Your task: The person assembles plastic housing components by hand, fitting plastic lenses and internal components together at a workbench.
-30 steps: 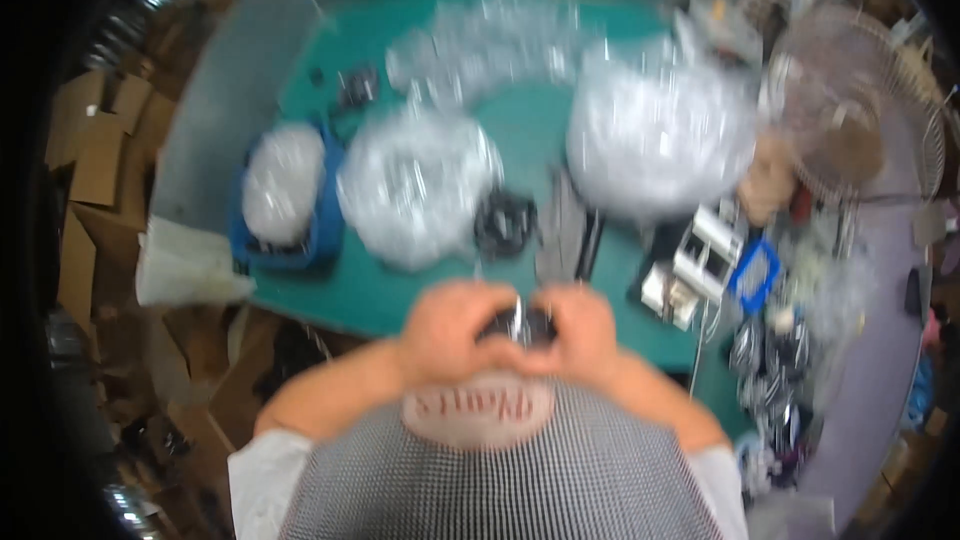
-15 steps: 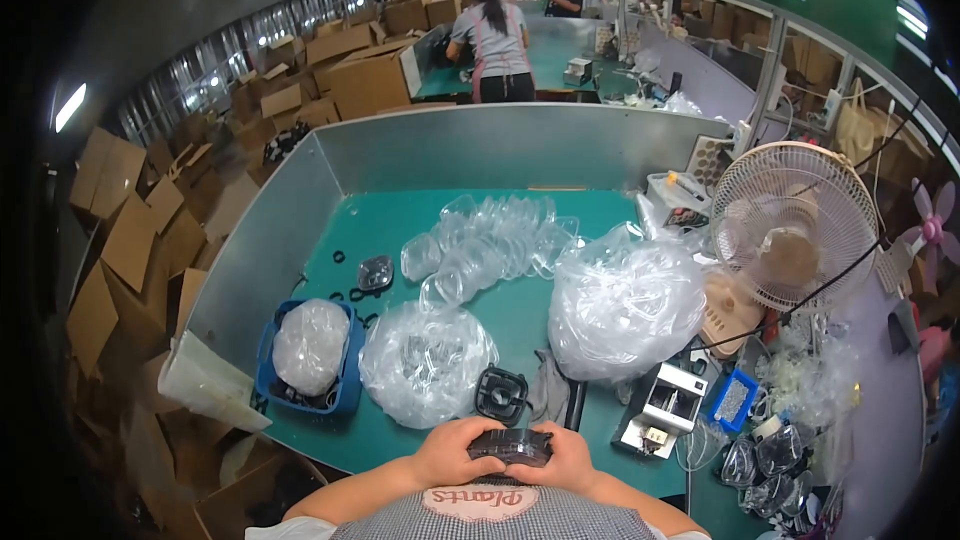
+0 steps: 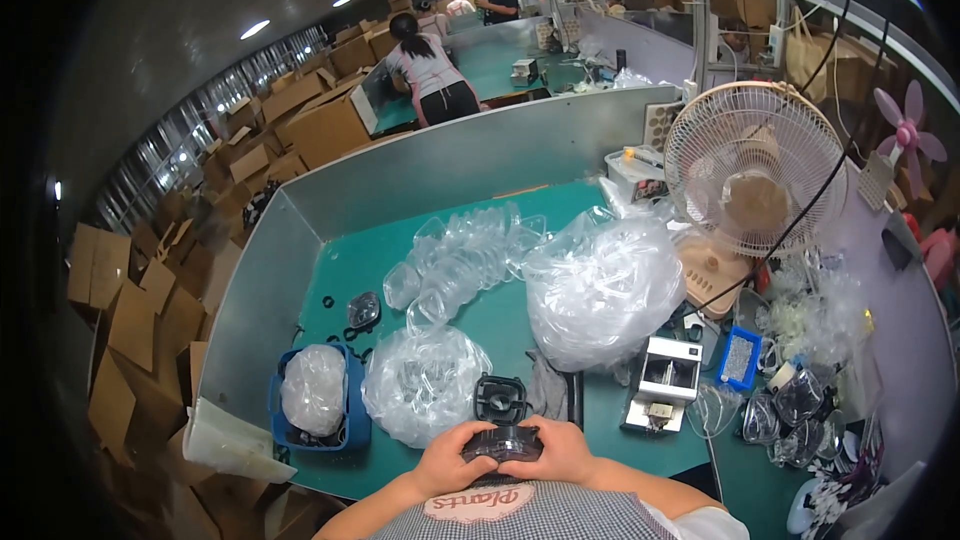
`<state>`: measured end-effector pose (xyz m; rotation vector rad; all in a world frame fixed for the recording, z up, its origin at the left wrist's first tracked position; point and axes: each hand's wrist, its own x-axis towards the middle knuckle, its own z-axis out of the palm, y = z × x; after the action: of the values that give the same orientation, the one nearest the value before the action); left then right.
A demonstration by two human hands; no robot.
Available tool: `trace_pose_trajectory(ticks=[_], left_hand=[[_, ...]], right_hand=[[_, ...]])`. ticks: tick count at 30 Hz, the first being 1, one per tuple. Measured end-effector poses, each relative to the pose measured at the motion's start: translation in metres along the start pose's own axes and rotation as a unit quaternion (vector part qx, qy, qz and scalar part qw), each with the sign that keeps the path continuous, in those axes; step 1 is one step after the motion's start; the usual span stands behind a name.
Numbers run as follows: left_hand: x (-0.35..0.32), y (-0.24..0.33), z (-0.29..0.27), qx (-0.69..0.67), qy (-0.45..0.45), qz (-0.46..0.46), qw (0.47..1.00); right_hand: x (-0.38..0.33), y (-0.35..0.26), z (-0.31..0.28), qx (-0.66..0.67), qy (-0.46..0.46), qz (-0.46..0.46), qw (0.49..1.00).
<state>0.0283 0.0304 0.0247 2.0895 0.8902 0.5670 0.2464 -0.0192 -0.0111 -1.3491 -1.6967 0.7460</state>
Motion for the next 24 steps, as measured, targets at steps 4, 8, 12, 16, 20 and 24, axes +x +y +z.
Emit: trace_pose_trajectory(ticks=[4,8,12,16,20,24], left_hand=[[0.001,0.001,0.001,0.002,-0.002,-0.008,1.000],[0.001,0.000,0.003,-0.007,0.015,-0.014,1.000],[-0.001,-0.011,0.000,0.020,0.011,-0.007,1.000],[-0.008,-0.020,0.004,-0.276,-0.040,-0.114,0.954],[-0.015,-0.024,0.010,-0.472,-0.060,-0.145,0.867],[-0.015,-0.029,0.014,-0.495,-0.083,-0.164,0.849]], right_hand=[[-0.001,0.003,0.000,0.008,-0.001,-0.001,1.000],[-0.002,0.009,-0.001,0.031,0.025,-0.009,0.999],[-0.003,0.014,-0.005,0.071,0.010,0.041,0.997],[-0.008,0.030,0.001,0.195,0.019,0.092,0.976],[-0.009,0.029,-0.005,0.216,-0.015,0.090,0.972],[-0.016,0.034,0.000,0.241,-0.016,0.105,0.965]])
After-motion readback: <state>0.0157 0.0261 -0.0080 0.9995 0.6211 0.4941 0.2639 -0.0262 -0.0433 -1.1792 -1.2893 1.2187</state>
